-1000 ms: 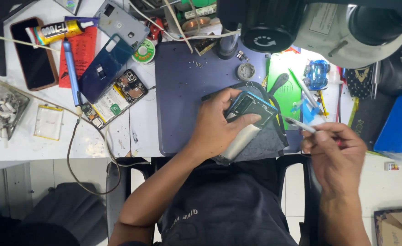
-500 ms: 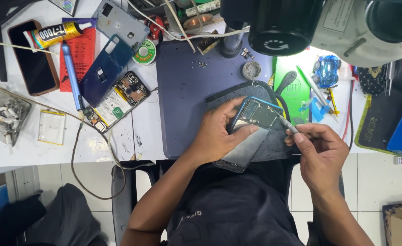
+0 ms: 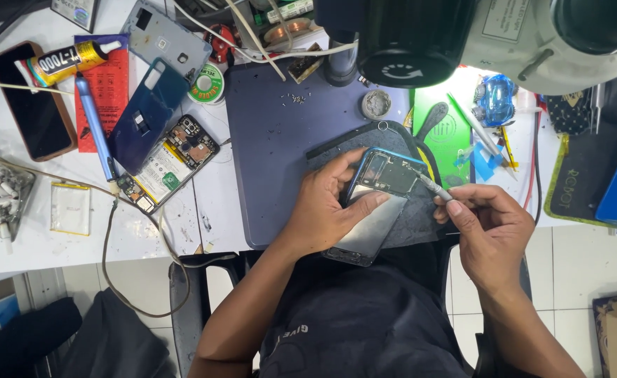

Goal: Performing final assembly and testing of a mobile phone, including screwing in components and prying the frame into place.

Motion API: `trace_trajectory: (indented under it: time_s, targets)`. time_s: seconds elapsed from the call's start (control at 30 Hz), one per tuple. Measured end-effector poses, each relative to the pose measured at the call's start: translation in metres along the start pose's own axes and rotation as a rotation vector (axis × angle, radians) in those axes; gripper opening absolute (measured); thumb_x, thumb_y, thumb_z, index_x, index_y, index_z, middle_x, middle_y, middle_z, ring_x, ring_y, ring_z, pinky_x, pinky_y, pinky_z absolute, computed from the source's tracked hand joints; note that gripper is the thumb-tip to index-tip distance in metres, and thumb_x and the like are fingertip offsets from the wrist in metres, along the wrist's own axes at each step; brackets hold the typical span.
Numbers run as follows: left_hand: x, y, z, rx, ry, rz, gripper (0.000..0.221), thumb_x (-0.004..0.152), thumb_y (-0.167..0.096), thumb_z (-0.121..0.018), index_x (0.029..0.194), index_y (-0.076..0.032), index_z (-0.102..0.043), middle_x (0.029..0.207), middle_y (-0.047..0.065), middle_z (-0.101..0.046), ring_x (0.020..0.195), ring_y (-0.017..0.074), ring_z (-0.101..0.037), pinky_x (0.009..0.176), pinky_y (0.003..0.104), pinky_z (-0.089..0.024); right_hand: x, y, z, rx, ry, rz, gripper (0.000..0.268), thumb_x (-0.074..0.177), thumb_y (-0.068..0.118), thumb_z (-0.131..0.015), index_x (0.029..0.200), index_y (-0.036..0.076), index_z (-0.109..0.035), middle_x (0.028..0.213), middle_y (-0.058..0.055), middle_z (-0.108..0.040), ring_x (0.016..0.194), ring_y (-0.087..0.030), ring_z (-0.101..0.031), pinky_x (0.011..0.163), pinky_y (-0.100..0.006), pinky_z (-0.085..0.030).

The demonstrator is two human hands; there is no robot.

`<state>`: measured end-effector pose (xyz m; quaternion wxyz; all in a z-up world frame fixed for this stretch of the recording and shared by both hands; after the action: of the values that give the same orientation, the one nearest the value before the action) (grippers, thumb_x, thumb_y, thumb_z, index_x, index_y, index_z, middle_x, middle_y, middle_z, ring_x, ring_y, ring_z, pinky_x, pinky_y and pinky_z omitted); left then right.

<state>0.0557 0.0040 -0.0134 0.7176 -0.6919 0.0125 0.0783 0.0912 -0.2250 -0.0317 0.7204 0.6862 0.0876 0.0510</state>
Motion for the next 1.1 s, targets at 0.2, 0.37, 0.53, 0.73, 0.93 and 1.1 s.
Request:
trace_trajectory:
  time_s: [0.2,0.37,0.53,0.73,0.93,1.1]
  targets:
    - [0.0011,-0.0036,-0.0009,-0.021,0.003,-0.021,0.053,0.089,-0.021,-0.078,0.136,-0.007,-0.058,0.111,0.008,-0.078,0.099,0.0153,-0.075,0.091,0.027,-0.060,0.0003,-0.0020,0.0012,0.012,-0.004,-0.019,0.015,0.098,0.002,-0.068,0.111,-0.003,-0.064,0.093,-0.017,-0.070,0.076,-0.021,-0.069,0.076,-0.030,-0.063]
    - [0.0013,-0.0013,-0.0018,0.000,-0.029,-0.024,0.057,0.087,-0.019,-0.079,0.137,-0.004,-0.057,0.112,0.010,-0.077,0.102,0.0171,-0.076,0.093,0.028,-0.060,0.0003,-0.0025,0.0020,0.017,-0.009,-0.021,0.014,0.097,0.003,-0.069,0.110,-0.002,-0.064,0.092,-0.017,-0.070,0.075,-0.021,-0.069,0.075,-0.029,-0.063]
    - [0.0011,-0.0021,-0.0013,0.079,-0.056,-0.013,0.053,0.087,-0.023,-0.078,0.135,-0.008,-0.060,0.106,0.004,-0.079,0.093,0.0130,-0.076,0.085,0.025,-0.061,0.0004,-0.0006,0.0011,-0.020,0.000,-0.014,0.012,0.098,0.001,-0.068,0.109,-0.002,-0.064,0.093,-0.018,-0.070,0.074,-0.021,-0.069,0.074,-0.029,-0.063]
    - [0.0010,-0.0039,-0.0011,0.064,-0.069,0.004,0.052,0.087,-0.022,-0.078,0.134,-0.007,-0.060,0.105,0.006,-0.080,0.093,0.0149,-0.078,0.087,0.026,-0.063,0.0009,0.0014,-0.0002,-0.050,0.000,-0.017,0.011,0.099,0.003,-0.068,0.109,-0.002,-0.064,0.091,-0.017,-0.070,0.073,-0.019,-0.068,0.075,-0.029,-0.061]
    - [0.0010,-0.0074,-0.0021,0.054,-0.059,-0.036,0.050,0.089,-0.019,-0.077,0.134,-0.007,-0.059,0.107,0.006,-0.079,0.096,0.0161,-0.079,0.090,0.027,-0.063,0.0004,0.0008,0.0003,-0.050,-0.006,-0.033,0.011,0.098,0.003,-0.068,0.108,-0.002,-0.065,0.091,-0.017,-0.071,0.072,-0.020,-0.069,0.073,-0.028,-0.062]
    - [0.0008,-0.0065,-0.0013,0.049,-0.058,-0.021,0.049,0.089,-0.020,-0.076,0.133,-0.007,-0.060,0.104,0.007,-0.080,0.091,0.0146,-0.078,0.085,0.026,-0.063,0.0010,0.0009,-0.0010,-0.044,0.001,-0.022,0.012,0.098,0.003,-0.068,0.108,-0.002,-0.065,0.091,-0.017,-0.071,0.073,-0.020,-0.069,0.075,-0.029,-0.062]
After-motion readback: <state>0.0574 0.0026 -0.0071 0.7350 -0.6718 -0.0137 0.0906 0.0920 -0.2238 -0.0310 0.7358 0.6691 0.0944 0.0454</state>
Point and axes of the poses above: each hand's wrist, its own x-axis towards the middle knuckle, its own z-axis out of the back of the hand, y = z × x, the point moved 6 cm from there along x, towards the middle knuckle
